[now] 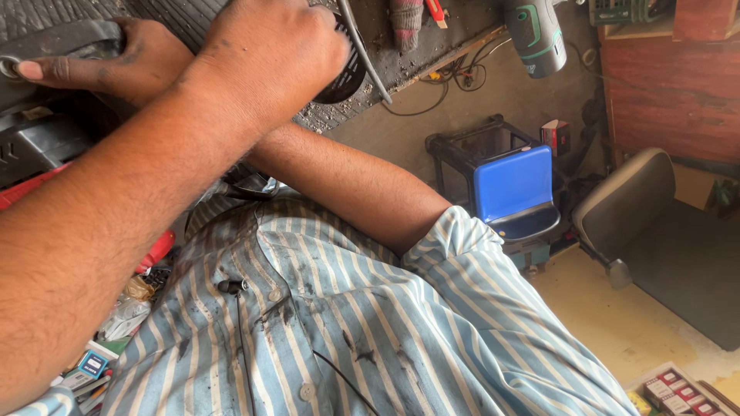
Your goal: The person works at a cluttered workbench repairing a red rotary hammer drill. They hold the tool, use a blue-handled screwdriver to loosen screws, remove a side cover and small internal parts, handle the components, and reposition the tool while working on it.
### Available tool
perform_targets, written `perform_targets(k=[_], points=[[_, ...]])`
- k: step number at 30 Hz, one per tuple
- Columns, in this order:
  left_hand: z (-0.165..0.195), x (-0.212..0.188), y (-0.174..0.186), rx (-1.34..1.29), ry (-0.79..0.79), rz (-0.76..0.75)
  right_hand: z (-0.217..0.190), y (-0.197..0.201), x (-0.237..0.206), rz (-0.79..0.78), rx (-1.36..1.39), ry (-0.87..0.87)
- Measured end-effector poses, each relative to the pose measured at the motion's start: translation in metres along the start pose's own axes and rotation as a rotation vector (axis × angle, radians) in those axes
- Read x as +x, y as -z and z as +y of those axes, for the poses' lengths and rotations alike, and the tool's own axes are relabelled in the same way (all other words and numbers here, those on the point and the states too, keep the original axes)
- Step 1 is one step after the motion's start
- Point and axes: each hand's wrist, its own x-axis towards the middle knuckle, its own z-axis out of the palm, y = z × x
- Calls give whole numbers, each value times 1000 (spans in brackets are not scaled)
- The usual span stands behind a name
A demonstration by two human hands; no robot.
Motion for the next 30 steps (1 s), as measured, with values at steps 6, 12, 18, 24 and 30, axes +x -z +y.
perform_targets(k=[6, 12, 18, 24, 30], points=[[1, 3, -2, -8, -40, 9, -2, 1, 1, 22, -113, -36], [-4, -4, -15, -11, -95, 157, -2, 0, 1, -2, -76, 41], [3, 0, -16, 44, -44, 65, 13, 1, 0, 89, -98, 79], [8, -3, -11, 194, -36, 63, 13, 0, -24, 229, -146, 39], [-6, -3, 3, 27, -75, 152, -44, 76, -143, -204, -880, -516]])
